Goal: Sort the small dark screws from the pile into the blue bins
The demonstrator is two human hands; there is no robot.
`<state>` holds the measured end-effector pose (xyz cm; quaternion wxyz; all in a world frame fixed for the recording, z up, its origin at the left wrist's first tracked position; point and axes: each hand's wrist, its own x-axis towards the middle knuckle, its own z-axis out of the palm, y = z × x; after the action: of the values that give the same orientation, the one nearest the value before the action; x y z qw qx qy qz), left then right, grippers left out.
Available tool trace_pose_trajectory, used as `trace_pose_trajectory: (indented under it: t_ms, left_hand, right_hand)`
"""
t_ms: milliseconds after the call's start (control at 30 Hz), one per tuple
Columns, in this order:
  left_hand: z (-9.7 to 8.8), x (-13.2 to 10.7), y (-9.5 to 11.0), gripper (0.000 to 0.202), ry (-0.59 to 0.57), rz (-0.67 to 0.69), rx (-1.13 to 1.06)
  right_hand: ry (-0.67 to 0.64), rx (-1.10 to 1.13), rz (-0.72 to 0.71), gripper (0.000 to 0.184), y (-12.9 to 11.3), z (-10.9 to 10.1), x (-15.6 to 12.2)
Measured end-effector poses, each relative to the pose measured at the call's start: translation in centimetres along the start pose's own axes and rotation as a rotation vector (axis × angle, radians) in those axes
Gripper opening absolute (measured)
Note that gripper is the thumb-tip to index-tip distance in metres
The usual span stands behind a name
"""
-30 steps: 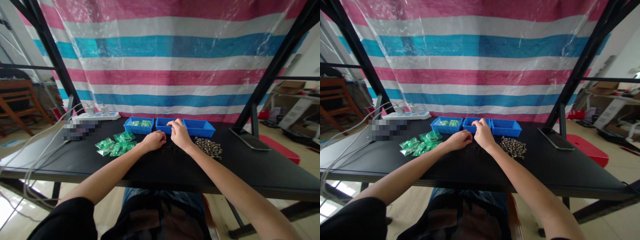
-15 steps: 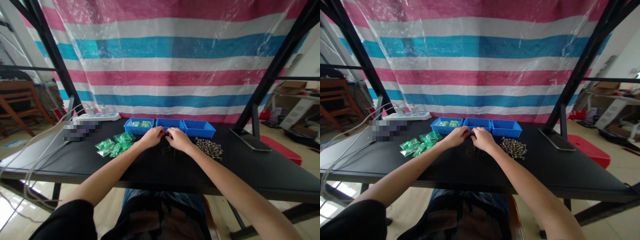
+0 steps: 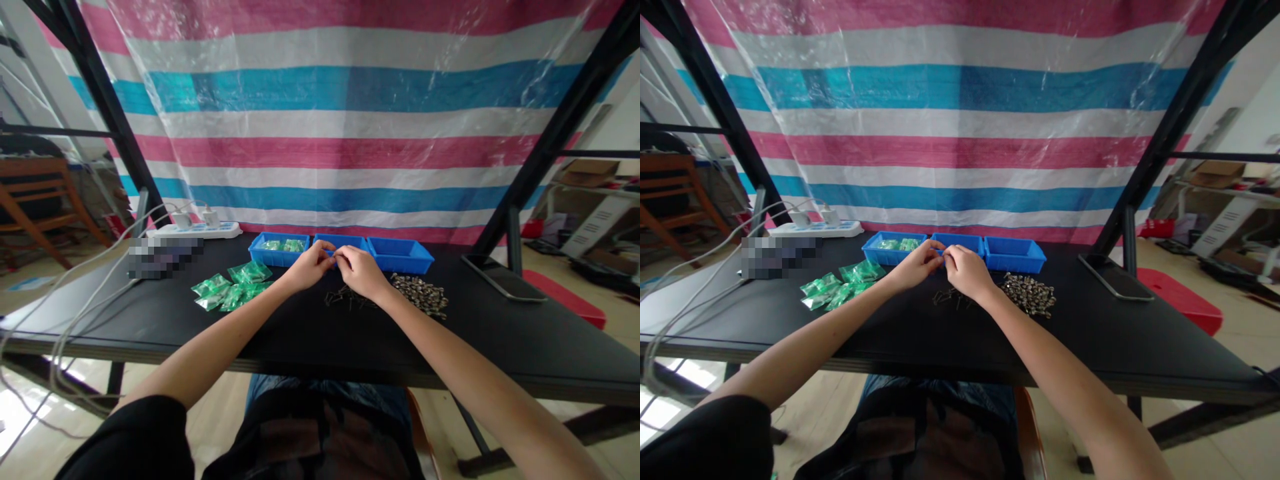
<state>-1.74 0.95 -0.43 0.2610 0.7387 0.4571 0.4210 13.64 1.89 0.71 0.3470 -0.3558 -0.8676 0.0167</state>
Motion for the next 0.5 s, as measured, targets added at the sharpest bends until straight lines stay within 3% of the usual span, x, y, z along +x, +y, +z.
trace_pose_trajectory:
  t_ms: [133, 333, 500]
  left_hand:
    - [0.2, 0.0, 0.3, 0.025, -0.012, -0.03, -0.3]
    - [-0.2, -0.1, 0.8, 0.016, 0.119, -0.192, -0.64]
    - [-0.3, -0.1, 1.1, 0.012, 0.153, -0.262, -0.701]
  right_hand:
    - [0.039, 0.093, -0.057, 0.021, -0.2, -0.1, 0.0]
    - [0.061, 0.196, -0.075, 0.04, -0.6, 0.6, -0.4]
    - [0.131, 0.169, -0.027, 0.013, -0.2, 1.2, -0.2]
